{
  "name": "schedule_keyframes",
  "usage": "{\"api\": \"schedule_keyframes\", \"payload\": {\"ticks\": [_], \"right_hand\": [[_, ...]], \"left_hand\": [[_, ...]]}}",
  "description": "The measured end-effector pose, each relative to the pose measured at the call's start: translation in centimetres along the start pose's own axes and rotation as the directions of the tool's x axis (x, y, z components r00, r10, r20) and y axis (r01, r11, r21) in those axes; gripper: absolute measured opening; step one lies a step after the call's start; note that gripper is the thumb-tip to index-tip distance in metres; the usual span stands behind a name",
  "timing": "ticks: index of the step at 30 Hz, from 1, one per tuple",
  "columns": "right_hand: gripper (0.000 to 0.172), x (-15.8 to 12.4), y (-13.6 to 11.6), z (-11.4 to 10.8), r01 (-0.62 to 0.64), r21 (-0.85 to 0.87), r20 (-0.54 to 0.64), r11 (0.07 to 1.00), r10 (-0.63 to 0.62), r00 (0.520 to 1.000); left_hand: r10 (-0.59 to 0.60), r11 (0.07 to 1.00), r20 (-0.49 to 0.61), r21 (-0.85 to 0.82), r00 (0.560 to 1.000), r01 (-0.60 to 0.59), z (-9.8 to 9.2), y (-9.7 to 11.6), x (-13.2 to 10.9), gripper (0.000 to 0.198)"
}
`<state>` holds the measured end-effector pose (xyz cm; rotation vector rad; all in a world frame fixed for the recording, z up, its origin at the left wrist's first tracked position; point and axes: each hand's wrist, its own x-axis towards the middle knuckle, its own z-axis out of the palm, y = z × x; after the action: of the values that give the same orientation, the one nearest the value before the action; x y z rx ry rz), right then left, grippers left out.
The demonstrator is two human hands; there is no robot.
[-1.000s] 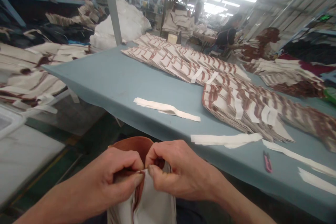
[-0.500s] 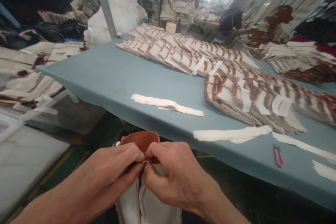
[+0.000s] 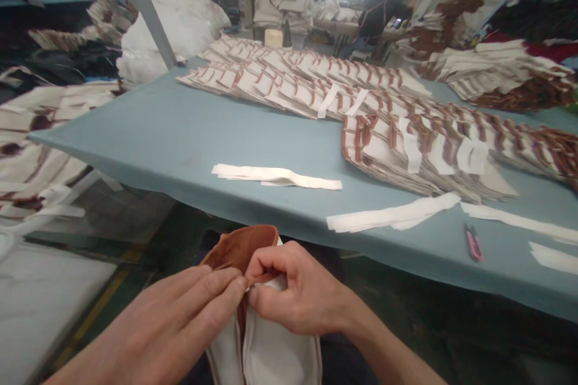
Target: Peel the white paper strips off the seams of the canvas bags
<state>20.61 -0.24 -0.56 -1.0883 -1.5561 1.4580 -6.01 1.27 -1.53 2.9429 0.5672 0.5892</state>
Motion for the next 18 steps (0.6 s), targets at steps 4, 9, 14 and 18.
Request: {"api": "schedule_keyframes", "payload": {"ticks": [4,9,14,18], "right_hand": [[0.011,0.4,0.5,-0.2,-0.155,0.235,0.132,0.959,0.127,0.983],[0.011,0.7,0.6,0.2,-0.247,0.26,0.125,0.934,0.221,0.967],[0.01,-0.2,-1.2,0.6,0.022,-0.024,-0.024,0.999,-0.022,0.999],[0.009,-0.9,-2.2,0.9,0.204,-0.318,-0.106,0.926,-0.249,0.963]], "left_hand": [[0.092,0.996,0.051,0.002,0.994,-0.092,0.0,-0.9,1.3,0.049],[0.054,0.999,-0.002,-0.008,0.999,-0.054,0.9,-0.3,2.4,0.047],[-0.28,0.932,-0.014,-0.244,0.96,0.268,-0.6,0.9,2.0,0.023],[-0.364,0.876,0.122,-0.291,0.923,0.384,-2.6,0.0,1.9,0.016]]}}
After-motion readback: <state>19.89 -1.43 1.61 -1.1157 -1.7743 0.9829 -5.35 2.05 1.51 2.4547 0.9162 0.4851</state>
